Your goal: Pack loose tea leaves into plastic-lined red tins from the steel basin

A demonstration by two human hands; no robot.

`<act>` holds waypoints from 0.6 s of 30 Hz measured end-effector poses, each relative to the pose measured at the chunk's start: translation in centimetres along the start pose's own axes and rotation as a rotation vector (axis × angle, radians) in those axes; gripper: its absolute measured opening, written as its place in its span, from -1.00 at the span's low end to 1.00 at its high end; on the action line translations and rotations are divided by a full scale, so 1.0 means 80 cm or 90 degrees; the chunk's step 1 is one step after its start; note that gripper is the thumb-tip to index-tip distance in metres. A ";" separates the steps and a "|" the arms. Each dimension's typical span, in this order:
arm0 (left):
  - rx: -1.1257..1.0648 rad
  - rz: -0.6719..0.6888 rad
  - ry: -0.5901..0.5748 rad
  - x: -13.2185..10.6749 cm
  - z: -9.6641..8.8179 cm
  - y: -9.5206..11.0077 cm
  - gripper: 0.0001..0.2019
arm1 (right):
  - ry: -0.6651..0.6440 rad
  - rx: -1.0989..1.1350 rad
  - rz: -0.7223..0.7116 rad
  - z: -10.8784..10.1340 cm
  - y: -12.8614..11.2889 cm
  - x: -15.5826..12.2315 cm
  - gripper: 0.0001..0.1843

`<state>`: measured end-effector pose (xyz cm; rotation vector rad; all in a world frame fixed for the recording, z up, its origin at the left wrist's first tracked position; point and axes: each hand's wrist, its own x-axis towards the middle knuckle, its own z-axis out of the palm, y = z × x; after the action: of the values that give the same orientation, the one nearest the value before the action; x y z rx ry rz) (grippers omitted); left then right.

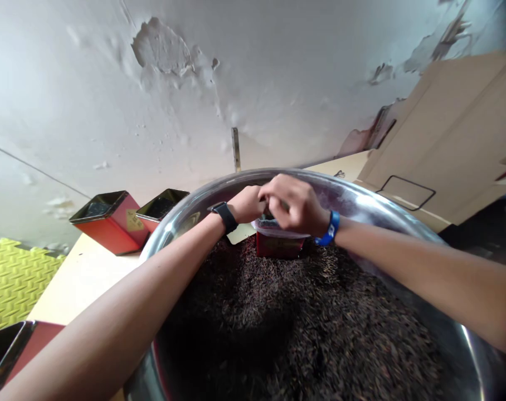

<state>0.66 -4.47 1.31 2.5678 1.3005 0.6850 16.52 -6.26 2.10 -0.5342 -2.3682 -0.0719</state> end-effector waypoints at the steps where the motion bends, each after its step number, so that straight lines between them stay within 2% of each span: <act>1: -0.016 0.003 -0.007 0.000 0.000 -0.001 -0.81 | -0.075 0.023 -0.080 0.001 -0.019 -0.002 -0.68; 4: -0.108 -0.005 -0.033 -0.001 0.003 -0.002 -0.75 | -0.327 0.070 -0.277 0.019 -0.061 -0.015 -0.65; 6: -0.133 -0.020 -0.036 -0.001 0.005 -0.003 -0.73 | -0.400 0.108 -0.305 0.043 -0.073 -0.028 -0.58; 9: -0.130 -0.021 -0.041 0.000 0.008 -0.004 -0.73 | -0.437 0.150 -0.198 0.084 -0.067 -0.054 -0.32; 11: -0.128 -0.028 -0.043 0.001 0.008 -0.003 -0.73 | -0.492 0.173 -0.085 0.105 -0.058 -0.071 -0.15; 13: -0.118 -0.029 -0.045 0.001 0.007 -0.003 -0.74 | -0.560 0.208 0.009 0.119 -0.050 -0.084 -0.07; 15: -0.104 -0.024 -0.046 0.001 0.007 -0.001 -0.74 | -0.602 0.230 0.061 0.126 -0.049 -0.094 -0.02; 18: -0.088 -0.016 -0.039 0.001 0.005 0.001 -0.74 | -0.606 0.229 0.072 0.131 -0.057 -0.100 0.07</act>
<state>0.96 -4.45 1.01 2.4384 1.2194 0.6616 13.57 -11.25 -10.58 -0.6001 -3.1326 0.8118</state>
